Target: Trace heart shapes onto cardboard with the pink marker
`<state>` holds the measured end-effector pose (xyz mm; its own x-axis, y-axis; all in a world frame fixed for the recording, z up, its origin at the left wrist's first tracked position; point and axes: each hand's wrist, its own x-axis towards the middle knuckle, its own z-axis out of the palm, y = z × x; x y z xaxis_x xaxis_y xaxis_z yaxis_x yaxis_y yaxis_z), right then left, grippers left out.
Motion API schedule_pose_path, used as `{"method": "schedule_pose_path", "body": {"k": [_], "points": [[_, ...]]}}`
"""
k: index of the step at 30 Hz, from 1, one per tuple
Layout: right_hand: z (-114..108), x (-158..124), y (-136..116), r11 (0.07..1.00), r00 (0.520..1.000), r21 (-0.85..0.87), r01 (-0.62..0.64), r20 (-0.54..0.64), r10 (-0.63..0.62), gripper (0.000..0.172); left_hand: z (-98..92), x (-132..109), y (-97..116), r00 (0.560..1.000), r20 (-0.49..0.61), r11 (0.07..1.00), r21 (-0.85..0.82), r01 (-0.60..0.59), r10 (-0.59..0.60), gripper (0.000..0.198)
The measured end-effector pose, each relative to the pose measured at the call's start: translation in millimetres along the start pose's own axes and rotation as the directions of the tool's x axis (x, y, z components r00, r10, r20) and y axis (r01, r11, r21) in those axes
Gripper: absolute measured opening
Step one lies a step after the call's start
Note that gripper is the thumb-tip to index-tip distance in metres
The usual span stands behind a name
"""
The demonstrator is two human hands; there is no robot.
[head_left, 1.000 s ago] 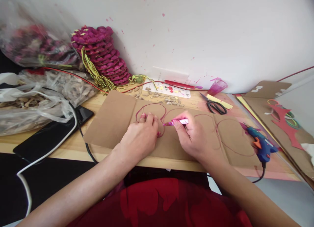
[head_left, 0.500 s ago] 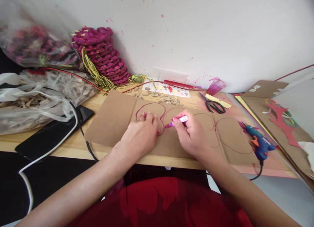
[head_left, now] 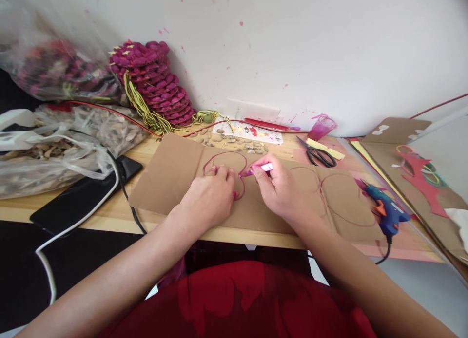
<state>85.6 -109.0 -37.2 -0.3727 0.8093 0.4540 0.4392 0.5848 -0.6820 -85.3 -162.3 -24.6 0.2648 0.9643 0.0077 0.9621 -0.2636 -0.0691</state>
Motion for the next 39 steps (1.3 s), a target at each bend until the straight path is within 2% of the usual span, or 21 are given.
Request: {"method": "schedule_pose_path", "body": {"k": [7, 14, 19, 27, 32, 39], "points": [[-8, -33, -12, 0.996, 1.000, -0.088, -0.024, 0.010, 0.025, 0.010, -4.7, 3, -7, 0.998, 0.046, 0.999, -0.019, -0.043, 0.044, 0.042], [-4, -53, -21, 0.989, 0.999, -0.141, 0.043, 0.020, -0.041, 0.008, -6.8, 6, -17, 0.995, -0.009, 0.992, -0.079, -0.096, 0.096, 0.032], [-2, -58, -26, 0.985, 0.996, -0.150, 0.087, 0.027, -0.084, 0.006, -8.9, 8, -21, 0.990, -0.030, 0.985, -0.100, -0.140, 0.138, 0.019], [6, -61, -36, 0.986, 0.990, -0.111, 0.128, 0.080, -0.119, 0.005, -9.3, 13, -27, 0.985, -0.028, 0.977, -0.122, -0.174, 0.171, 0.022], [6, -59, -30, 0.995, 0.996, -0.065, 0.078, 0.055, -0.074, 0.006, -11.5, 18, -32, 0.985, -0.003, 0.979, -0.108, -0.175, 0.175, 0.026], [-11, -53, -11, 0.999, 1.000, -0.039, -0.014, 0.016, 0.015, 0.010, -14.7, 20, -34, 0.981, -0.011, 0.979, -0.064, -0.193, 0.192, 0.024]]}}
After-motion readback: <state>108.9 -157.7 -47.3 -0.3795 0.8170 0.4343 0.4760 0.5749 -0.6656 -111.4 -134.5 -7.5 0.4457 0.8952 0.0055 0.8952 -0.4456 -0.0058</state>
